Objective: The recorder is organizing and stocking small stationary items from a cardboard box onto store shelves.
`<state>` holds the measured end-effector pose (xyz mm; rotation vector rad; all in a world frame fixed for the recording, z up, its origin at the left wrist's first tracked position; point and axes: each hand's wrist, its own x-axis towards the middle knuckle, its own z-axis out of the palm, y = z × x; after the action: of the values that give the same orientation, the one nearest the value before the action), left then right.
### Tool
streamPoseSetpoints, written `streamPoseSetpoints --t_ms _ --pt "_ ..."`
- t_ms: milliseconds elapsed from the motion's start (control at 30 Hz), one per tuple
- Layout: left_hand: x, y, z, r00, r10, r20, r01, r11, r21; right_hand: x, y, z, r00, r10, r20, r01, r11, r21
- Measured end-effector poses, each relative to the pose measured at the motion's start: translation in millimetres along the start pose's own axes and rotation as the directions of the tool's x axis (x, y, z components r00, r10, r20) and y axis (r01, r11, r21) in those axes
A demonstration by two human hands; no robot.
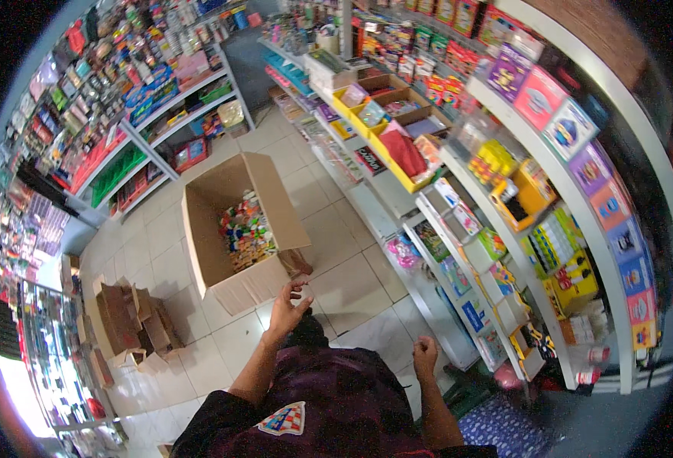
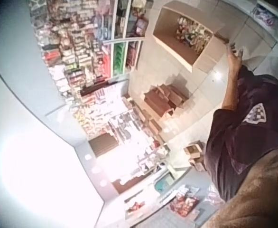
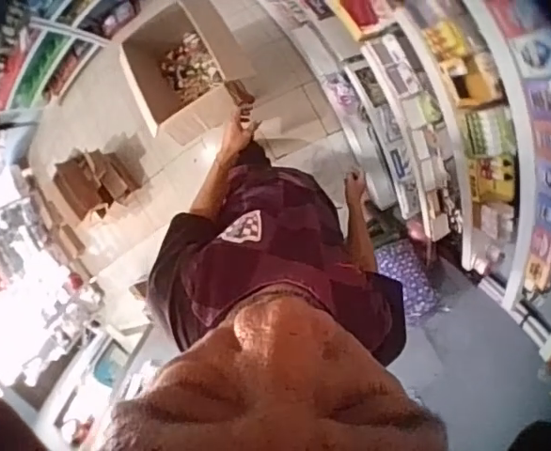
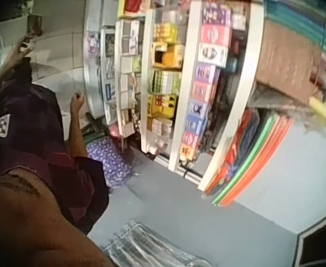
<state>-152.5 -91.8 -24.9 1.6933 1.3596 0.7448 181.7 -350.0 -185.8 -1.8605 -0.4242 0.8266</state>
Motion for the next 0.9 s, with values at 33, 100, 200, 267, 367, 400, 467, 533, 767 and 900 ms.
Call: streamPoseSetpoints --t_ms 33,100,200,267,367,400,467,533,767,900 --pt "3 -8 -12 1.0 -0.006 -0.026 0.006 1.0 -0.002 2 -15 20 0.989 -0.118 0.084 0.119 0.993 0.001" --pt "9 -25 -37 0.998 -0.026 -0.063 0.026 1.0 -0.003 7 -40 57 0.956 -0.229 0.184 0.231 0.973 0.009" --pt "24 -49 -77 0.987 -0.113 -0.118 0.109 0.993 -0.036 17 -75 111 0.954 -0.139 0.266 0.182 0.972 -0.146" --pt "38 -66 -104 0.97 -0.191 -0.148 0.19 0.982 -0.021 16 -102 150 0.952 -0.134 0.276 0.187 0.967 -0.174" --pt "72 -98 -139 0.963 -0.2 -0.18 0.189 0.979 -0.072 8 -152 220 0.915 -0.205 0.348 0.303 0.918 -0.255" --pt "87 -109 -147 0.962 -0.189 -0.198 0.179 0.981 -0.071 3 -169 245 0.886 -0.26 0.385 0.364 0.904 -0.226" --pt "122 -133 -158 0.962 -0.188 -0.199 0.179 0.982 -0.061 -6 -201 296 0.868 -0.193 0.458 0.332 0.911 -0.244" --pt "160 -156 -165 0.967 -0.24 -0.084 0.234 0.969 -0.072 -12 -230 344 0.829 -0.244 0.503 0.409 0.878 -0.249" --pt "287 -237 -160 0.893 -0.446 0.058 0.448 0.871 -0.204 -16 -282 464 0.806 -0.231 0.545 0.467 0.814 -0.345" --pt "346 -286 -145 0.758 -0.645 0.101 0.638 0.7 -0.32 -11 -280 491 0.824 -0.201 0.529 0.474 0.755 -0.452"
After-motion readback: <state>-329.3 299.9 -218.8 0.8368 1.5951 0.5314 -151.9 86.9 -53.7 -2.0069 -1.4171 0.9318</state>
